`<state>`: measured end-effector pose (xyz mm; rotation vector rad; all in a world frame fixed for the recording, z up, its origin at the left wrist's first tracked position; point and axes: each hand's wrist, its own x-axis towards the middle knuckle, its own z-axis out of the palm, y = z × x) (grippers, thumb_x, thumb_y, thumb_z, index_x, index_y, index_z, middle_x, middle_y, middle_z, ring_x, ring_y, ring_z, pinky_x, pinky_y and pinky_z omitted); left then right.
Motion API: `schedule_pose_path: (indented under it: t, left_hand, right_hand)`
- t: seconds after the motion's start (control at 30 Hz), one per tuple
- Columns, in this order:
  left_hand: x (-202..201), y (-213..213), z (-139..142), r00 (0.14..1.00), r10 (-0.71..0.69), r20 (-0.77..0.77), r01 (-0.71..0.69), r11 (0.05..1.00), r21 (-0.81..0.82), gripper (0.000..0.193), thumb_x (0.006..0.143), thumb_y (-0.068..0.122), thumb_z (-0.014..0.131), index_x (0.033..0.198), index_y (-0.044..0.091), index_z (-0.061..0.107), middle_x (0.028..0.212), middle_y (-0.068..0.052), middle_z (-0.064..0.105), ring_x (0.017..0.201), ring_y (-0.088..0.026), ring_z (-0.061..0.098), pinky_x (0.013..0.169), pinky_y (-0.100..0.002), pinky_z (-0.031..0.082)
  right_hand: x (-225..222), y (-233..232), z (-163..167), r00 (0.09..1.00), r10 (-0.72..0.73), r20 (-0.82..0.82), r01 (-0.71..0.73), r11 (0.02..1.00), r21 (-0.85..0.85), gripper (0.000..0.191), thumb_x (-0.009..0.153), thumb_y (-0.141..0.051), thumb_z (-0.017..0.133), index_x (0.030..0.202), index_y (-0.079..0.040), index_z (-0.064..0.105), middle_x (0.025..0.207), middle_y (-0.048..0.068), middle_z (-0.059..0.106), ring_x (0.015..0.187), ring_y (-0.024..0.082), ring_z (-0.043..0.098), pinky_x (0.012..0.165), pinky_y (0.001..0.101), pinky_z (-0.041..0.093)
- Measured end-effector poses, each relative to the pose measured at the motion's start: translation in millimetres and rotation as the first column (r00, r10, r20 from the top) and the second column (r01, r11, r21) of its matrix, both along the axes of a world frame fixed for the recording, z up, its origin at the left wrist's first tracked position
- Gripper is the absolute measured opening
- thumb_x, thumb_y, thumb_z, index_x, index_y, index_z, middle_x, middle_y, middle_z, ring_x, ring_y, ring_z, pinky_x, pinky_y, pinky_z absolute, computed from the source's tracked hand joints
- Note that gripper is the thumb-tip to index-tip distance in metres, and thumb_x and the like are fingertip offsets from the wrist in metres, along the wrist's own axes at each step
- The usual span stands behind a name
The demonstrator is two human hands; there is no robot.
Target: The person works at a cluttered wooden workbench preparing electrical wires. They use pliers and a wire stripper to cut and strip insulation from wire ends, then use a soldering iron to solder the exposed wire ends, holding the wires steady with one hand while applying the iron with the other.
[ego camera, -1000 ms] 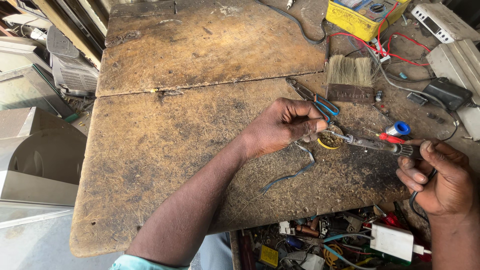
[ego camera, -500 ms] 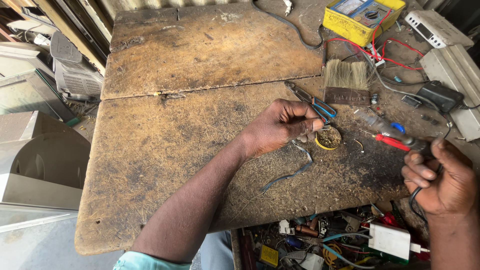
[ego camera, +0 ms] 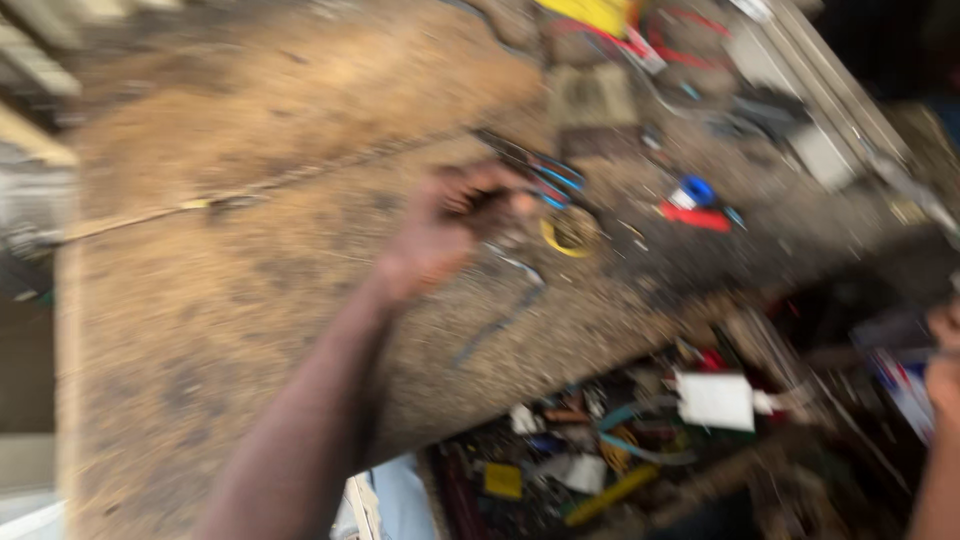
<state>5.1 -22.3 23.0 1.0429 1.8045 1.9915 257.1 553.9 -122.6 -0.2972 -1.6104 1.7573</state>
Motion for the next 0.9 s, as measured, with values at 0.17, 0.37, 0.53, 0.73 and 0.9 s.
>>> schedule_pose_path:
  t: [0.17,0.37,0.53,0.73,0.9]
  left_hand:
    - [0,-5,12,0.995,0.008,0.101,-0.004,0.999,-0.044,0.011,0.100,0.005,0.067,0.109,0.002,0.073,0.092,-0.005,0.075,0.076,-0.012,0.069,0.062,-0.029,0.061]
    - [4,-6,18,0.990,0.028,0.136,-0.028,1.000,-0.003,0.011,0.101,0.003,0.067,0.111,0.000,0.070,0.091,-0.007,0.072,0.075,-0.012,0.069,0.059,-0.029,0.063]
    - [3,-5,16,0.988,0.024,0.156,-0.028,0.999,0.026,0.011,0.101,0.004,0.067,0.110,-0.001,0.071,0.089,-0.007,0.073,0.072,-0.012,0.070,0.057,-0.029,0.064]
    - [3,-3,18,0.981,0.043,0.191,-0.041,0.999,-0.016,0.011,0.099,0.006,0.069,0.109,0.000,0.071,0.087,-0.007,0.072,0.068,-0.011,0.069,0.057,-0.029,0.066]
    - [4,1,17,0.981,0.009,0.195,-0.009,1.000,0.000,0.014,0.099,0.005,0.069,0.111,0.000,0.072,0.088,-0.007,0.071,0.071,-0.010,0.069,0.060,-0.030,0.063]
  right_hand:
    - [16,16,17,0.980,-0.199,0.031,0.195,0.975,0.103,0.025,0.110,-0.023,0.065,0.099,-0.009,0.047,0.112,0.005,0.064,0.084,0.009,0.055,0.078,0.0295,0.051]
    - [-14,-8,29,0.926,-0.330,0.182,0.303,0.940,0.158,0.028,0.120,-0.037,0.062,0.121,-0.009,0.063,0.099,0.004,0.064,0.075,0.007,0.057,0.066,0.0235,0.052]
    - [-58,-21,28,0.940,-0.299,0.165,0.261,0.940,0.219,0.026,0.120,-0.034,0.060,0.128,-0.009,0.062,0.107,0.005,0.070,0.081,0.008,0.062,0.066,0.0241,0.054]
    - [-89,-52,40,0.929,-0.367,0.040,0.253,0.712,0.655,0.024,0.116,-0.017,0.070,0.133,-0.002,0.063,0.118,0.009,0.072,0.094,0.011,0.067,0.079,0.0270,0.056]
    - [-92,-101,70,0.838,-0.532,0.120,0.158,0.447,0.880,0.026,0.112,-0.015,0.075,0.127,0.005,0.072,0.109,0.018,0.074,0.091,0.025,0.070,0.080,0.0370,0.054]
